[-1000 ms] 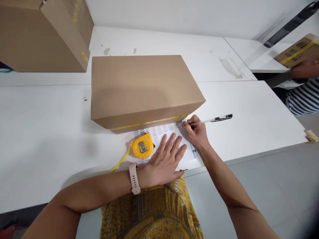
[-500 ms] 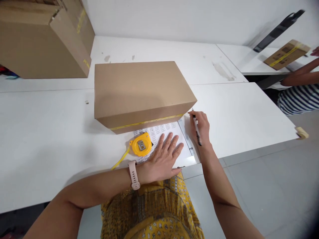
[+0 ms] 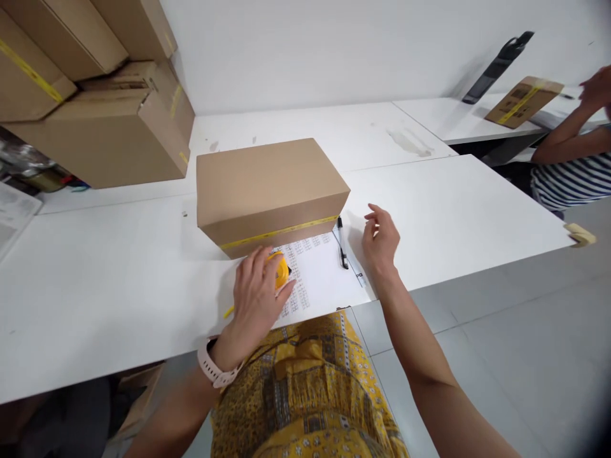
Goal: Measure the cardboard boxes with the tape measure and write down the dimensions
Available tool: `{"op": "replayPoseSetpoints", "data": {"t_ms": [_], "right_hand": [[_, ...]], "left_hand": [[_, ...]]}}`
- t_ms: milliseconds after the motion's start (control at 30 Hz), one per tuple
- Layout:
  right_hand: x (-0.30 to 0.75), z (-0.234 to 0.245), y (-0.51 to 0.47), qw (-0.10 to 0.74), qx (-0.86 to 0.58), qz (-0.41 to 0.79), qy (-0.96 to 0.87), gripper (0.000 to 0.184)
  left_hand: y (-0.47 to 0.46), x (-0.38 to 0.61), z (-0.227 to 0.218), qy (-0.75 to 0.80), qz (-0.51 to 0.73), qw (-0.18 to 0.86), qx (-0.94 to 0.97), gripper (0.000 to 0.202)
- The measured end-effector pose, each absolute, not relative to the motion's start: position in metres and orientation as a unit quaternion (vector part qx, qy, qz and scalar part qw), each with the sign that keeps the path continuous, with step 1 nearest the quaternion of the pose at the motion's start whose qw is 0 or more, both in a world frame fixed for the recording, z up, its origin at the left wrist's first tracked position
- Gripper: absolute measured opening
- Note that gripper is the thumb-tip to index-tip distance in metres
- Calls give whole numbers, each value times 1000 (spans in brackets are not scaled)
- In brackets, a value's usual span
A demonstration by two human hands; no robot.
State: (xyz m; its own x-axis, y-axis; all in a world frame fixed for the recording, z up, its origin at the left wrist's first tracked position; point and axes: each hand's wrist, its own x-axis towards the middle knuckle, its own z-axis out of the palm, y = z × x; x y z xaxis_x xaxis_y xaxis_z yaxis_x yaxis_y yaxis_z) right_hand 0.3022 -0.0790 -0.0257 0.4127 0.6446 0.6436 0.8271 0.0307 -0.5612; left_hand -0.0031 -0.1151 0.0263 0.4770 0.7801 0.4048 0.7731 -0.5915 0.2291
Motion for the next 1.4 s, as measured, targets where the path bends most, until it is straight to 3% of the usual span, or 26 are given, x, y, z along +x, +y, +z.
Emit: {"op": "replayPoseSetpoints", "data": {"t_ms": [133, 200, 367, 500, 667, 767, 1000, 1100, 1200, 1400], "right_hand": [[275, -9, -99, 569, -626, -142, -513, 28], [248, -4, -118, 581, -602, -87, -541, 24], [186, 2, -165, 541, -546, 349, -536, 30], [179, 13, -180, 479, -513, 495, -512, 40], [189, 40, -177, 463, -457, 551, -523, 39], [209, 68, -162, 485, -445, 550, -514, 36], [315, 137, -67, 678, -448, 421, -403, 33], [332, 135, -22, 689, -470, 431, -344, 31], [323, 119, 7, 647, -530, 445, -319, 28], [298, 99, 34, 633, -557, 420, -335, 36]], "left_hand": [[-111, -18, 15, 503, 204, 68, 837, 54], [-112, -15, 12, 511, 215, 82, 829, 57], [-128, -6, 32, 488, 228, 218, 814, 52], [-149, -11, 60, 441, 191, 384, 789, 52], [-151, -32, 77, 404, 180, 530, 724, 54], [-133, -59, 89, 398, 213, 556, 698, 54], [-41, -145, 146, 478, 366, 487, 633, 55], [0, -171, 153, 510, 377, 468, 615, 51], [26, -185, 148, 539, 372, 475, 587, 53], [37, -191, 149, 540, 369, 474, 589, 52]]}}
